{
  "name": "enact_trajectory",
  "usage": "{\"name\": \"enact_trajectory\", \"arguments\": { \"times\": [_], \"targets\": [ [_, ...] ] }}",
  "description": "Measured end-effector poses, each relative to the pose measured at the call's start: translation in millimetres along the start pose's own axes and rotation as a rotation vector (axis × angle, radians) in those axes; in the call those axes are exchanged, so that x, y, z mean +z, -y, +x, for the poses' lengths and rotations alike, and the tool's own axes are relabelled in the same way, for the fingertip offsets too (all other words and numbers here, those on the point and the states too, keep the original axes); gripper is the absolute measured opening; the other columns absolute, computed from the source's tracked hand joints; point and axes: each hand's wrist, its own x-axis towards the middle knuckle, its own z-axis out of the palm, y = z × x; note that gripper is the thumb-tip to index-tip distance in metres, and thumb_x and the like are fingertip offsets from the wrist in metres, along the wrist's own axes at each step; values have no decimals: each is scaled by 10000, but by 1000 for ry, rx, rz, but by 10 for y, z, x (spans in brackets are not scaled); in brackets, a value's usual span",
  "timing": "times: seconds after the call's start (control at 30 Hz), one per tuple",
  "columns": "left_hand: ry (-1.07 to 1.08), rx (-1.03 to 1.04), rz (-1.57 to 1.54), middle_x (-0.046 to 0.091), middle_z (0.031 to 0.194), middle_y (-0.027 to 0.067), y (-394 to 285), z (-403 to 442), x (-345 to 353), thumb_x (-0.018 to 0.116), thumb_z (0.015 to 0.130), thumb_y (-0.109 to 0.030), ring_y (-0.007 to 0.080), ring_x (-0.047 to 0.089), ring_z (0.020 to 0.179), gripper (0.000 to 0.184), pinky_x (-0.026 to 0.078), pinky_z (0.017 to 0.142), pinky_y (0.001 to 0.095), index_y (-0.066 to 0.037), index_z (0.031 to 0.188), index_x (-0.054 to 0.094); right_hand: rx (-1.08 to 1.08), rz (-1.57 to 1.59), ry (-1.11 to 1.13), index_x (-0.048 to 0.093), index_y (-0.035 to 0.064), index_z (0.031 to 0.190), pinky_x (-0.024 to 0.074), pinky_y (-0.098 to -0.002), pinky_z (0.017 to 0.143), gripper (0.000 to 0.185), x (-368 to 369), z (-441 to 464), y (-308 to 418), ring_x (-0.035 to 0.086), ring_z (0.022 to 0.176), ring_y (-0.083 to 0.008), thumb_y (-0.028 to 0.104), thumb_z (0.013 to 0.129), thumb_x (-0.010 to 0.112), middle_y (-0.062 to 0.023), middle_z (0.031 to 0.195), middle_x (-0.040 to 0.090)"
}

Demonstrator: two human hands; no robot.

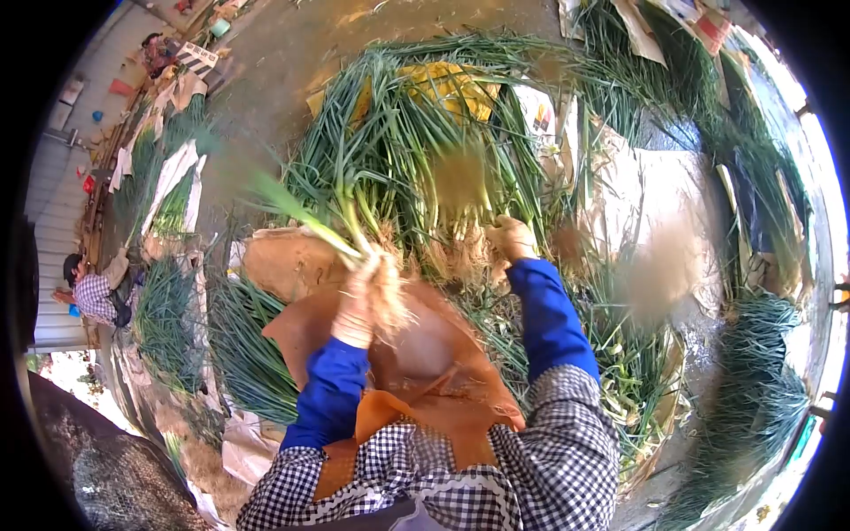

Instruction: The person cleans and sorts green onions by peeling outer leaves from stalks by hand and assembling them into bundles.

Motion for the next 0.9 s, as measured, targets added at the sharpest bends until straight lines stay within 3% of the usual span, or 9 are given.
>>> {"name": "enact_trajectory", "arguments": {
  "times": [0.1,0.2,0.33,0.47,0.63,0.67,0.73,0.8,0.9],
  "targets": [
    [126,-67,130,625,989,82,752,6,-94,606,825,-145,163,600,879,215,495,786,254,-25,999,569,31,661,308,618,15,920,463,-299,657,281,-275,-562,-20,577,701,-162,272,804,607,-71,783,639],
    [81,-306,237,610,928,50,1185,-203,0,659,758,-49,128,561,836,260,472,769,251,-39,1007,584,-8,1104,517,583,8,1065,458,-285,669,317,-223,-1201,110,554,692,-136,210,825,624,-28,796,619],
    [30,-420,16,597,821,43,1600,-340,-120,631,771,-26,151,580,709,216,505,646,268,-45,978,572,127,721,495,583,14,1038,382,-296,776,434,-128,-1051,318,495,796,-140,409,889,480,-25,857,571],
    [-34,-344,-47,588,736,62,1665,-303,-261,581,814,-71,175,577,579,83,503,518,301,-49,894,576,22,841,-51,636,36,879,358,-223,539,345,661,-426,121,424,603,-76,354,899,502,29,708,534],
    [-100,-319,-132,592,729,60,1567,-137,-359,588,804,-69,179,579,578,146,503,496,297,-15,939,587,-36,1004,409,434,121,713,327,-224,472,276,-345,-1771,640,373,513,-76,299,922,460,43,614,392],
    [-91,-291,-60,589,714,60,1519,-134,-379,587,807,-77,181,575,557,137,500,481,298,-17,930,590,122,1335,446,425,128,712,315,-209,462,252,-382,-2025,429,353,508,-65,267,908,502,54,631,385],
    [-79,-370,-57,594,679,46,1509,-115,-387,625,784,-91,149,562,533,129,486,476,267,-20,889,601,-61,1326,345,469,122,730,296,-190,439,214,-666,-2243,-64,362,500,-58,239,897,535,50,630,414],
    [-1,-392,19,608,723,60,1365,-237,-269,597,798,-102,140,575,596,154,488,526,240,-4,917,596,323,543,334,526,91,709,359,-232,452,250,-910,-2226,-368,465,530,-82,264,887,551,21,590,496],
    [65,-365,5,610,746,62,1453,-224,-350,603,791,-98,135,579,630,170,489,523,240,-6,933,590,137,255,288,557,72,871,386,-233,534,242,-537,-1847,-742,493,601,-113,310,896,519,26,658,531]
  ]
}}
